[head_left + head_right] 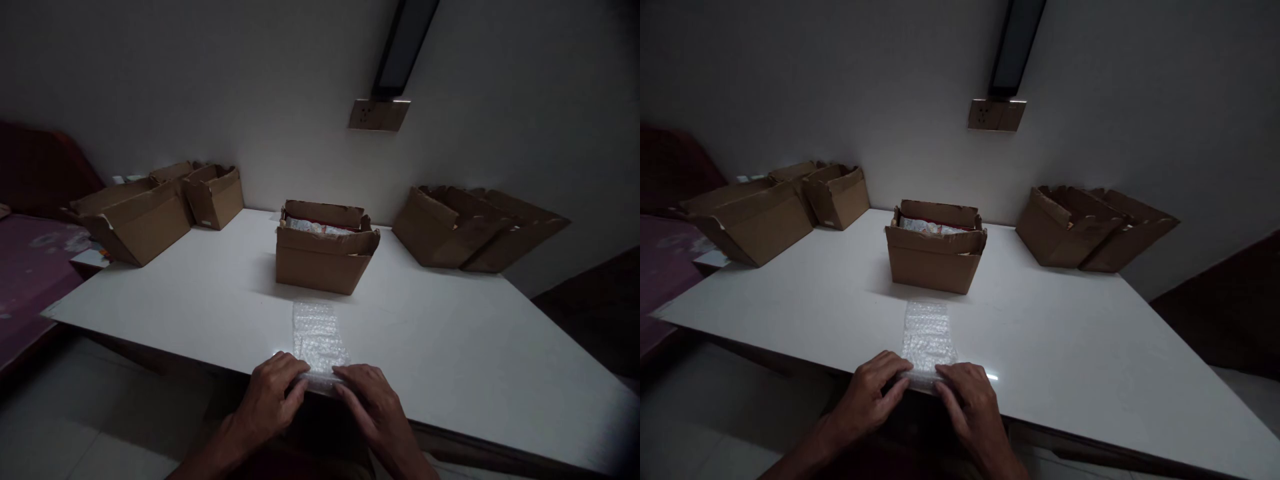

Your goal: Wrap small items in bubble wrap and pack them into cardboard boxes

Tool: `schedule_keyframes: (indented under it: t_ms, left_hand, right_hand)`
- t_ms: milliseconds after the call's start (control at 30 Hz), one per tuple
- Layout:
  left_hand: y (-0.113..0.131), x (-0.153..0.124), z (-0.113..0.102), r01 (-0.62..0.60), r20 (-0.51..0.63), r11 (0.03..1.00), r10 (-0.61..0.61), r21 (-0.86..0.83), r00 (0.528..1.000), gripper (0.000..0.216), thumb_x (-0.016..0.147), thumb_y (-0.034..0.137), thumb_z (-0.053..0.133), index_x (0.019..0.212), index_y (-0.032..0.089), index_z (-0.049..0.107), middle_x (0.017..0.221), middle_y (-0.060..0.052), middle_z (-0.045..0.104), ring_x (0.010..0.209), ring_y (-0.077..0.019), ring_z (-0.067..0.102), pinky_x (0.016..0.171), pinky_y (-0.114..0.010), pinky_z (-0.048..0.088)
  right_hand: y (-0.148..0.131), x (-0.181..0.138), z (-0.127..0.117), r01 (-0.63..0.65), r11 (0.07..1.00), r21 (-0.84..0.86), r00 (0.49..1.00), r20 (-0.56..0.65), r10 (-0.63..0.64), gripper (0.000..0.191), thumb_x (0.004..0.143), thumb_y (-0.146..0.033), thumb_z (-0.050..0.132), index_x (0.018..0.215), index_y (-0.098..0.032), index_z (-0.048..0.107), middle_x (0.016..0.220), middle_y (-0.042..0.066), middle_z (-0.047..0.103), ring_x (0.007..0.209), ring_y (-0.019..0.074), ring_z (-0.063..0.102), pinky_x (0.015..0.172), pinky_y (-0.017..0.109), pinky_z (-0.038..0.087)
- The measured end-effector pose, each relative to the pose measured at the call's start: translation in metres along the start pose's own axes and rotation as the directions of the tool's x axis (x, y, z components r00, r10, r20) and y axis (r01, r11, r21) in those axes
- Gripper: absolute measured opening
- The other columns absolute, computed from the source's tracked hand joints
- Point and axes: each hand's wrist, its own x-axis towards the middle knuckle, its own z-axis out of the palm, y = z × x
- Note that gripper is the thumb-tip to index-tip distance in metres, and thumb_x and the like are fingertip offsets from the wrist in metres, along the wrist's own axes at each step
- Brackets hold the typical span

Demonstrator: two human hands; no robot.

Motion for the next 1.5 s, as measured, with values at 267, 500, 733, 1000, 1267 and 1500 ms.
schedule_keyframes:
  t_ms: [267, 500, 733, 1000, 1267, 1500]
  left_hand:
    - [-0.004, 0.018, -0.002, 0.109, 0.004, 0.992, -0.109, 0.06, 0.994, 0.016, 0.089, 0.018, 0.054, 0.1, 0.019, 0.066, 0.087, -0.003, 0.07, 0.068, -0.0159, 0.063, 0.064, -0.028, 0.051]
    - [-0.005, 0.014, 0.0, -0.029, -0.087, 0.99, 0.041, 0.137, 0.995, 0.027, 0.085, 0.019, 0.062, 0.112, 0.018, 0.062, 0.11, -0.011, 0.065, 0.102, -0.0255, 0.06, 0.087, -0.041, 0.053]
    - [-0.008, 0.014, -0.009, -0.001, -0.04, 0.998, 0.004, 0.065, 0.999, 0.015, 0.087, 0.019, 0.059, 0.1, 0.018, 0.067, 0.085, -0.006, 0.069, 0.083, -0.0219, 0.059, 0.073, -0.036, 0.05]
    - [-0.018, 0.033, -0.001, 0.078, -0.128, 0.971, -0.05, 0.225, 0.991, 0.023, 0.093, 0.026, 0.054, 0.112, 0.017, 0.063, 0.093, -0.008, 0.07, 0.087, -0.0239, 0.06, 0.078, -0.039, 0.05]
    - [-0.017, 0.032, 0.004, 0.249, -0.181, 0.963, -0.264, -0.101, 0.947, 0.042, 0.091, 0.032, 0.057, 0.131, 0.018, 0.05, 0.108, -0.01, 0.068, 0.094, -0.0225, 0.065, 0.082, -0.04, 0.054]
    - [-0.004, 0.026, 0.011, 0.339, 0.03, 0.55, -0.493, -0.763, 0.87, 0.075, 0.087, 0.038, 0.061, 0.148, 0.018, 0.023, 0.143, -0.021, 0.051, 0.125, -0.0277, 0.057, 0.104, -0.042, 0.048]
  right_hand:
    - [0.01, 0.002, -0.001, 0.065, 0.971, -0.231, 0.996, -0.052, -0.079, 0.036, 0.091, -0.022, 0.058, 0.127, -0.026, 0.06, 0.124, 0.01, 0.067, 0.114, 0.0283, 0.062, 0.089, 0.045, 0.05]
    - [0.02, 0.014, 0.005, 0.07, 0.99, -0.123, 0.998, 0.013, -0.069, 0.026, 0.093, -0.021, 0.058, 0.117, -0.024, 0.065, 0.107, 0.007, 0.075, 0.106, 0.0258, 0.066, 0.085, 0.044, 0.053]
    - [0.013, 0.02, -0.003, -0.081, 0.996, 0.04, 0.991, 0.113, 0.076, 0.017, 0.095, -0.031, 0.056, 0.105, -0.025, 0.068, 0.105, 0.007, 0.073, 0.1, 0.0239, 0.067, 0.083, 0.041, 0.056]
    - [0.019, 0.02, 0.006, 0.012, 0.981, -0.193, 1.0, -0.026, -0.017, 0.034, 0.091, -0.028, 0.06, 0.124, -0.022, 0.061, 0.124, 0.012, 0.065, 0.11, 0.0274, 0.061, 0.088, 0.044, 0.05]
    - [0.024, 0.031, 0.013, -0.061, 0.988, -0.141, 0.998, 0.005, 0.062, 0.023, 0.095, -0.028, 0.056, 0.115, -0.023, 0.065, 0.099, 0.008, 0.073, 0.091, 0.0252, 0.065, 0.077, 0.042, 0.052]
    - [0.018, 0.034, 0.023, -0.205, 0.976, 0.077, 0.977, -0.041, 0.208, 0.019, 0.095, -0.034, 0.057, 0.108, -0.024, 0.067, 0.099, 0.007, 0.073, 0.092, 0.0237, 0.066, 0.078, 0.038, 0.056]
